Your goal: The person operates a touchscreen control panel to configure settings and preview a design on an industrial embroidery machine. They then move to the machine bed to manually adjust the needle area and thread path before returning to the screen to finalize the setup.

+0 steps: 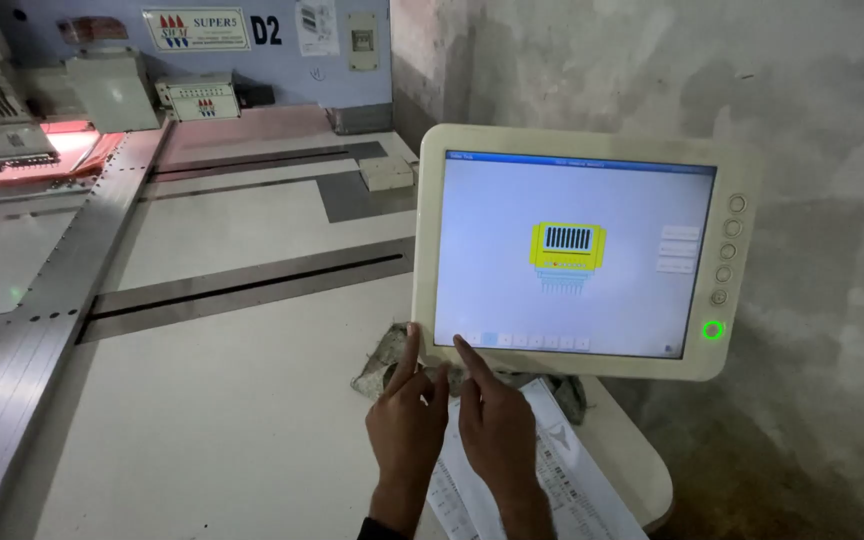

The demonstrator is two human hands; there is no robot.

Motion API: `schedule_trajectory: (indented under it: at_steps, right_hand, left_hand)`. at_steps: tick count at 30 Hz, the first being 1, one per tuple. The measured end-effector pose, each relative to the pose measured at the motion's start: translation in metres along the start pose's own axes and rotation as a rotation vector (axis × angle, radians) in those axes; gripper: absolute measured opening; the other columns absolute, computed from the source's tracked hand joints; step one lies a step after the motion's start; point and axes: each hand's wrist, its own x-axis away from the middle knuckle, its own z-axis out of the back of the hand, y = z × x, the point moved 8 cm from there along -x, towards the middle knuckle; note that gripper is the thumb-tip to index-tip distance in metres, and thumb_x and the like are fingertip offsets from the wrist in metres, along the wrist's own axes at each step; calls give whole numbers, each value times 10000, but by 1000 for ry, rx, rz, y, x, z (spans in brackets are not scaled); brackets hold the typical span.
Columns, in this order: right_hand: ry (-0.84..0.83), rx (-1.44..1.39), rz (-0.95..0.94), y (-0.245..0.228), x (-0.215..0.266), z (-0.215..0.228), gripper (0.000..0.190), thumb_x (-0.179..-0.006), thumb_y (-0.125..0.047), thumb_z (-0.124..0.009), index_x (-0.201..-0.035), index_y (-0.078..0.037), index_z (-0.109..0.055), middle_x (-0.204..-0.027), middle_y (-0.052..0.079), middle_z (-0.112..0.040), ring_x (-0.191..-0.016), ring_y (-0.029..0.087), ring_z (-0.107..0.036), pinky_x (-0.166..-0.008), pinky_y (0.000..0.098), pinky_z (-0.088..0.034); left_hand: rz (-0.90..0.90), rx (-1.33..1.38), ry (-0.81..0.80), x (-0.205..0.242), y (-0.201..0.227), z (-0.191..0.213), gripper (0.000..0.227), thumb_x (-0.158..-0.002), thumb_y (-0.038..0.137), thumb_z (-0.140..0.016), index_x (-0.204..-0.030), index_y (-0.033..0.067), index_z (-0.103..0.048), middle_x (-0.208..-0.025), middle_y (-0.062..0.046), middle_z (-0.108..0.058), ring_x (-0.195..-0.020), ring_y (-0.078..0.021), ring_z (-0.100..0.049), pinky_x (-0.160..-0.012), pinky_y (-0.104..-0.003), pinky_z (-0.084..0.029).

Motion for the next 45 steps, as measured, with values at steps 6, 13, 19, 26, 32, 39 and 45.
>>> schedule_trajectory:
  at_steps: [6,13,19,26,32,39,45]
  right_hand:
    - [-53,100,-91,11,-4,1,491,-1000,-251,-493,-1456,-367,-633,-476,39,-531,-406,157,-378,-468,376,-317]
    - [33,54,-91,19,-1,24,436,-972,-215,-561,-1357,-341,-721,-557,-16,-725,-398,100,-355,-452,321,-340]
    - [42,81,-88,25,0,19,450,-958,-229,-553,-1357,-345,-724,-430,50,-513,-396,156,-364,-471,368,-338]
    - [163,38,19,11,1,22,332,-983,-229,-601,-1265,-174,-766,-704,24,-706,-628,159,-573,-603,352,-481]
    - [435,58,357,-21,10,48,301,-970,-131,-640,-1258,-115,-728,-1266,99,-661,-1207,302,-591,-1015,462,-489]
    - [450,-4,386,-33,18,40,195,-952,-95,-666,-1123,-100,-762,-1273,82,-676,-1223,289,-587,-1044,432,-489]
    - [353,-127,464,-64,26,9,199,-977,-96,-647,-1137,-81,-764,-1206,97,-694,-1189,277,-617,-1035,415,-513]
  left_hand:
    - [49,-6,-52,0,-5,-5,311,-920,334,-718,-676,142,-751,-1475,185,-578,-498,-59,-666,-403,-296,-458]
    - [-14,-25,41,4,1,-5,372,-925,292,-735,-604,110,-689,-1474,163,-575,-554,-44,-707,-382,-287,-468]
    - [-14,51,-29,-1,1,5,340,-890,252,-742,-594,98,-678,-1482,122,-588,-570,-56,-684,-385,-300,-453]
    - [-16,96,-323,-7,-1,9,509,-942,314,-706,-545,48,-530,-1620,139,-427,-451,-123,-637,-447,-329,-468]
    - [27,181,-256,-16,-8,38,355,-930,288,-683,-634,92,-682,-1429,16,-672,-632,-105,-727,-681,-324,-643]
    - [41,192,-121,-14,-19,81,375,-927,252,-702,-606,79,-618,-1225,-35,-787,-764,-162,-752,-628,-320,-625]
    - [102,130,-89,-9,-35,116,428,-942,290,-694,-578,88,-596,-1177,-42,-811,-943,-158,-772,-737,-347,-599]
